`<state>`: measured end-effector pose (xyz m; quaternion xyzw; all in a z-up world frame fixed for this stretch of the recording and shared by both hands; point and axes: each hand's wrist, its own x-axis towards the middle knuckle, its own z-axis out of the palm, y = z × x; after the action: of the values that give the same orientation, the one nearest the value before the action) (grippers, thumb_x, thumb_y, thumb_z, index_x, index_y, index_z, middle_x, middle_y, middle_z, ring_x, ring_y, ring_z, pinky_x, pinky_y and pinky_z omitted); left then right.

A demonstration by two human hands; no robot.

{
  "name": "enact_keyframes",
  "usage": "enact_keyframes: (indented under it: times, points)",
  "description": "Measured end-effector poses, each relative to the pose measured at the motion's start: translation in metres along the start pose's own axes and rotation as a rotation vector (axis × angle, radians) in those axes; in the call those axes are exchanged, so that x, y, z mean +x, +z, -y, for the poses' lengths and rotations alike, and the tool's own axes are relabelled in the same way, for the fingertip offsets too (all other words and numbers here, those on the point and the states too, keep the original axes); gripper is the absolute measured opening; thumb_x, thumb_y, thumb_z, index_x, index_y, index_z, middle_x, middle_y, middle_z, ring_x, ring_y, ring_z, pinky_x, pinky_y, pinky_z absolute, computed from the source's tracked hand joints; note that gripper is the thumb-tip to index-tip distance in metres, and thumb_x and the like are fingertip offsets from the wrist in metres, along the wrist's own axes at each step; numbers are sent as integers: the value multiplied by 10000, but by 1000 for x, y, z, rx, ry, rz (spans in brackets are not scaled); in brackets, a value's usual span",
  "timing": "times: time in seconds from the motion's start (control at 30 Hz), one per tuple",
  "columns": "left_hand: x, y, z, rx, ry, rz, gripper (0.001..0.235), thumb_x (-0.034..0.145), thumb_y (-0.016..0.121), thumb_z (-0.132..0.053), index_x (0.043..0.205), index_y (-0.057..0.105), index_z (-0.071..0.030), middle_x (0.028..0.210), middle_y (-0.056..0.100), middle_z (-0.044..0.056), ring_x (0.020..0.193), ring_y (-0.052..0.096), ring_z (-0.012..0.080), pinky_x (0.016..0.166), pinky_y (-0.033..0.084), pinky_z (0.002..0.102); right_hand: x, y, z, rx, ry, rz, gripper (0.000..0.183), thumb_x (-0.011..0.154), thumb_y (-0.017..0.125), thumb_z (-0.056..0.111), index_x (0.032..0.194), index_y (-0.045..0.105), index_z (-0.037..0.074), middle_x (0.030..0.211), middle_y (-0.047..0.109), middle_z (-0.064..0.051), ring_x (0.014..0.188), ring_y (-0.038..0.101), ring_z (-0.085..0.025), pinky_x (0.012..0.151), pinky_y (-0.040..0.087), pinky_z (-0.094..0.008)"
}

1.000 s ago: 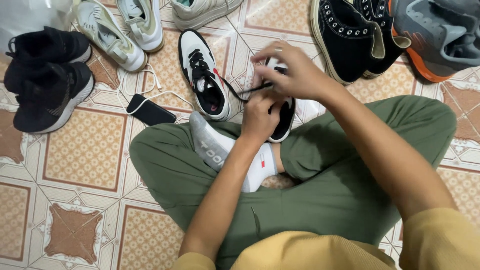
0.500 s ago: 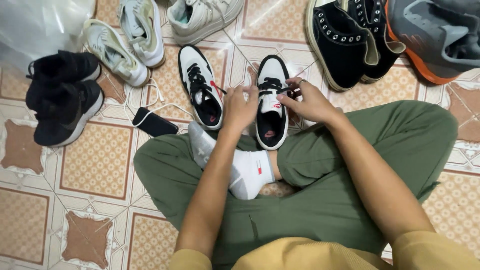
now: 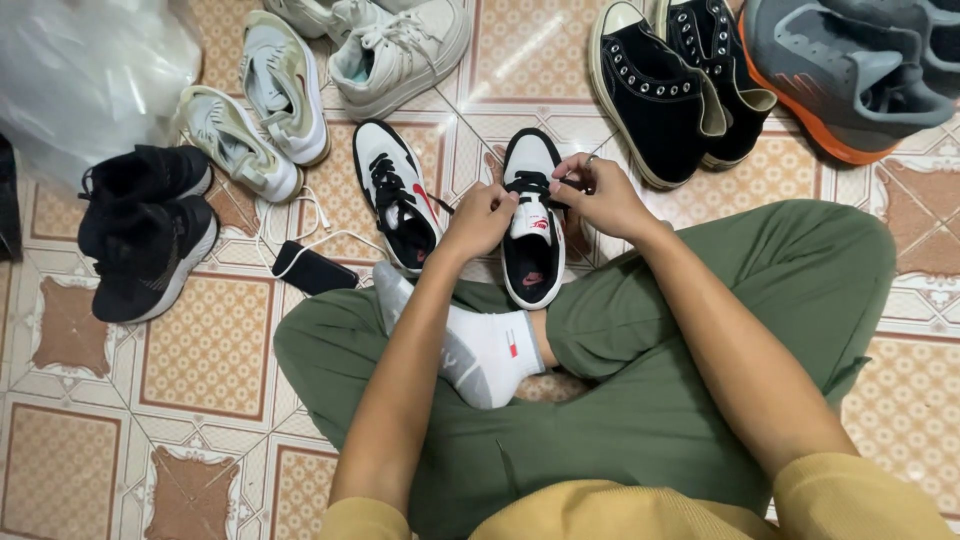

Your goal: The person sits on the floor and laces a pair of white and black sneakers. They thread the black laces through the eyelets, pull them tight, and tie a knot.

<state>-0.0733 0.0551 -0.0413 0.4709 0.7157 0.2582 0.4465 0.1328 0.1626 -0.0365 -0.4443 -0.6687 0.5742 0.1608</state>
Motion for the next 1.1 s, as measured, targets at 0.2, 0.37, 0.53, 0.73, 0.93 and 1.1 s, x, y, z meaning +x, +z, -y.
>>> enact_keyframes:
  times: [0.2,0.37,0.53,0.73,0.93,1.1]
  points:
    - [-35,-30,-49,-180,-90,41,397,1045,501,-321,1020,738,-3,961,722,248,1068,695,372,899,518,484,12,-3,-12,146,-38,-12,343,873,806,145,1182,679,70,806,665,-25,794,641,-96,608,551,-188]
    - [-10,-45,-6,-351,-97,-12,359,1030,533,-294,1104,757,-24,1001,748,113,1027,660,215,894,533,345,6,-2,-2,125,-45,32,441,833,828,133,1233,654,70,834,677,-47,782,644,-117,605,545,-210]
    - [-10,-71,9,-402,-144,-95,313,1014,584,-313,1047,795,-84,901,773,49,892,699,135,809,543,266,11,5,3,-10,-101,77,435,805,813,107,1220,682,84,875,731,-75,905,661,-195,761,499,-302]
    - [-21,-93,-2,-435,-123,-148,243,993,630,-254,928,776,-70,826,761,77,777,686,126,713,537,243,7,11,11,-121,-157,121,410,809,816,125,1199,690,112,901,762,-70,963,665,-229,849,458,-338]
    - [-41,-106,-30,-439,-86,-192,291,1022,619,-264,758,663,-151,756,690,-7,728,629,67,673,472,175,0,8,19,-213,-188,162,465,817,801,169,1261,667,133,969,774,-84,1032,674,-300,907,483,-385]
    - [-51,-116,-41,-527,-56,-241,314,1040,604,-270,762,611,-123,869,765,62,790,690,93,745,538,194,-4,4,23,-292,-224,191,482,839,756,172,1304,653,98,1021,768,-111,1079,659,-361,974,479,-476]
